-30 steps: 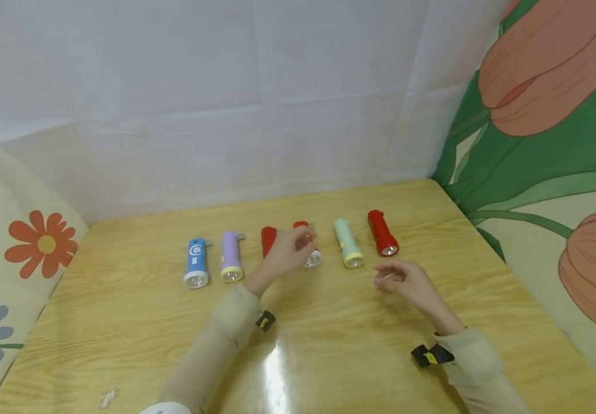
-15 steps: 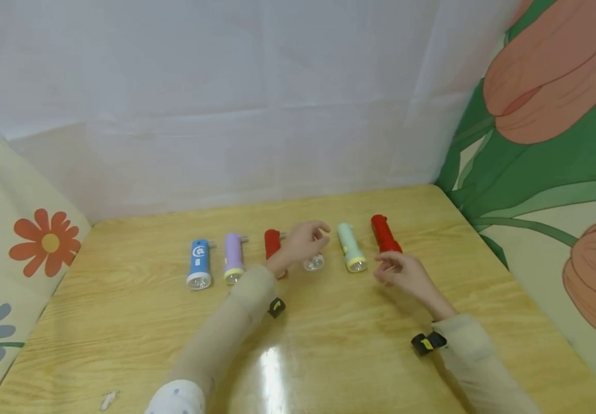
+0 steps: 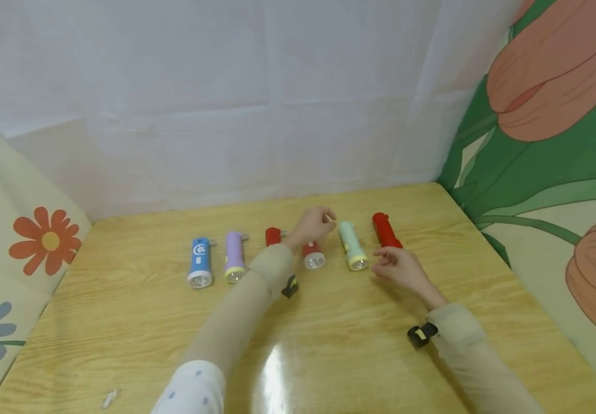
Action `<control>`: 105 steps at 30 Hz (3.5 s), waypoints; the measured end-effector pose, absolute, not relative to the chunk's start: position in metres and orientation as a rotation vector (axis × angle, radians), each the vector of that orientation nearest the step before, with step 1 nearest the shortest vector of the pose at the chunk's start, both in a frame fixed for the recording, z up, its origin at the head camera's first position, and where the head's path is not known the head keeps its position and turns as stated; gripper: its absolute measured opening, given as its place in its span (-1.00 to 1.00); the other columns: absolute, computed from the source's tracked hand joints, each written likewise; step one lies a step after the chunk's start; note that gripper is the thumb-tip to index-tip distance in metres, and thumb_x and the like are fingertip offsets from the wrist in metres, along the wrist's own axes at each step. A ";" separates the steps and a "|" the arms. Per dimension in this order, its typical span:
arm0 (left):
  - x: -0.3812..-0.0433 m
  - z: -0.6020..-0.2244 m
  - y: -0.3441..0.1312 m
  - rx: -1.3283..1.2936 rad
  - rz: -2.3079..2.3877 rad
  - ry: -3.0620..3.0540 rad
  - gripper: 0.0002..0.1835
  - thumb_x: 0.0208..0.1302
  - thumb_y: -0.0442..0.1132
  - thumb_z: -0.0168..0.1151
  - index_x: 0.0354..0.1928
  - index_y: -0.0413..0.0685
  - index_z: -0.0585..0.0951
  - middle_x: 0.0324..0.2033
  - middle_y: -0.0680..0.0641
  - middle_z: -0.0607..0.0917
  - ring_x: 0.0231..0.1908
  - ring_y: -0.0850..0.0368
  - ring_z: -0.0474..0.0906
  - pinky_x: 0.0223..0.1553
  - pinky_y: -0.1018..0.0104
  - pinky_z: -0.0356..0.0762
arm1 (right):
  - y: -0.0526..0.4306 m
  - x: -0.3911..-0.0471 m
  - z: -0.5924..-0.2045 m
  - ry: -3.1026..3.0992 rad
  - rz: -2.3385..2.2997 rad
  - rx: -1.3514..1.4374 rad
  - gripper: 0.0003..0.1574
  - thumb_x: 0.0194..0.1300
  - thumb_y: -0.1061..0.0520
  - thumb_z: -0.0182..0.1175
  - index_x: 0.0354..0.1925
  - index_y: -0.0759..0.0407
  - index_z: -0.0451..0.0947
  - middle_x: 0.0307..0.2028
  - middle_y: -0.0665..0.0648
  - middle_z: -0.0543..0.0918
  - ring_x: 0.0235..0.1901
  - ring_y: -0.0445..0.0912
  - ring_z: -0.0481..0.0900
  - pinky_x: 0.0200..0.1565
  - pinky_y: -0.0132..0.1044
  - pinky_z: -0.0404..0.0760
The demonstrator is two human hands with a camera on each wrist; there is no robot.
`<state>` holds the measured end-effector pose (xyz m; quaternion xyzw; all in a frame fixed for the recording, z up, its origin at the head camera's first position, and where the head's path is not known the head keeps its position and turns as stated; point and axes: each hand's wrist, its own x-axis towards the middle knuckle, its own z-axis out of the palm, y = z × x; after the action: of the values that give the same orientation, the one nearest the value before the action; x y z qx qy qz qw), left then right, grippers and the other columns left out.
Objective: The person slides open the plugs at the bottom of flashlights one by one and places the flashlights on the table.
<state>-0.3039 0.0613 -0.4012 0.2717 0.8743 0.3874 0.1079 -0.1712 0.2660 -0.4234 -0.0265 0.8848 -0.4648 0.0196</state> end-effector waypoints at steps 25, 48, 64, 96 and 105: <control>-0.322 -0.414 0.078 0.685 0.899 2.690 -0.66 0.21 -0.29 0.05 0.03 -0.19 0.53 -0.13 -0.14 0.61 -0.17 0.07 0.52 -0.15 0.27 0.47 | 0.251 -0.187 -0.432 2.777 -1.306 -0.063 -0.56 0.11 0.26 0.25 -0.05 0.47 0.45 -0.36 0.32 0.63 -0.45 -0.02 0.60 -0.43 -0.28 0.59; -0.388 -0.499 0.116 0.847 0.830 2.678 -0.76 0.05 -0.23 0.07 -0.26 -0.05 0.66 -0.28 0.01 0.66 -0.22 0.11 0.53 -0.20 0.32 0.47 | 0.252 -0.197 -0.433 2.763 -1.275 -0.112 -0.54 0.07 0.24 0.30 -0.10 0.51 0.48 -0.44 0.29 0.65 -0.57 -0.04 0.59 -0.54 -0.25 0.58; -0.342 -0.433 0.100 0.631 0.824 2.623 -0.79 0.16 -0.33 -0.01 -0.31 -0.23 0.62 -0.42 -0.11 0.60 -0.50 0.09 0.40 -0.50 0.31 0.39 | 0.249 -0.200 -0.430 2.799 -1.192 -0.163 -0.61 0.05 0.25 0.31 -0.16 0.46 0.52 -0.48 0.24 0.66 -0.60 -0.08 0.57 -0.56 -0.31 0.53; -0.324 -0.416 0.094 0.665 1.009 2.705 -0.79 0.26 -0.26 0.03 -0.22 -0.26 0.57 -0.36 -0.14 0.63 -0.38 0.05 0.52 -0.37 0.34 0.47 | 0.250 -0.206 -0.432 2.335 -1.629 0.069 -0.45 0.22 0.44 0.02 0.14 0.66 0.15 -0.38 0.43 0.60 -0.48 -0.05 0.63 -0.38 -0.24 0.63; -0.330 -0.421 0.093 0.685 1.050 2.750 -0.80 0.23 -0.28 0.06 -0.24 -0.27 0.58 -0.33 -0.15 0.64 -0.31 0.02 0.52 -0.25 0.30 0.47 | 0.248 -0.205 -0.426 2.390 -1.552 0.113 -0.35 0.20 0.26 0.16 0.15 0.59 0.21 -0.23 0.45 0.59 -0.36 0.02 0.64 -0.30 -0.18 0.62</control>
<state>-0.3297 0.0930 -0.4208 0.2264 0.9082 0.3469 0.0596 -0.2053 0.2482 -0.4262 0.0392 0.8293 -0.5384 0.1445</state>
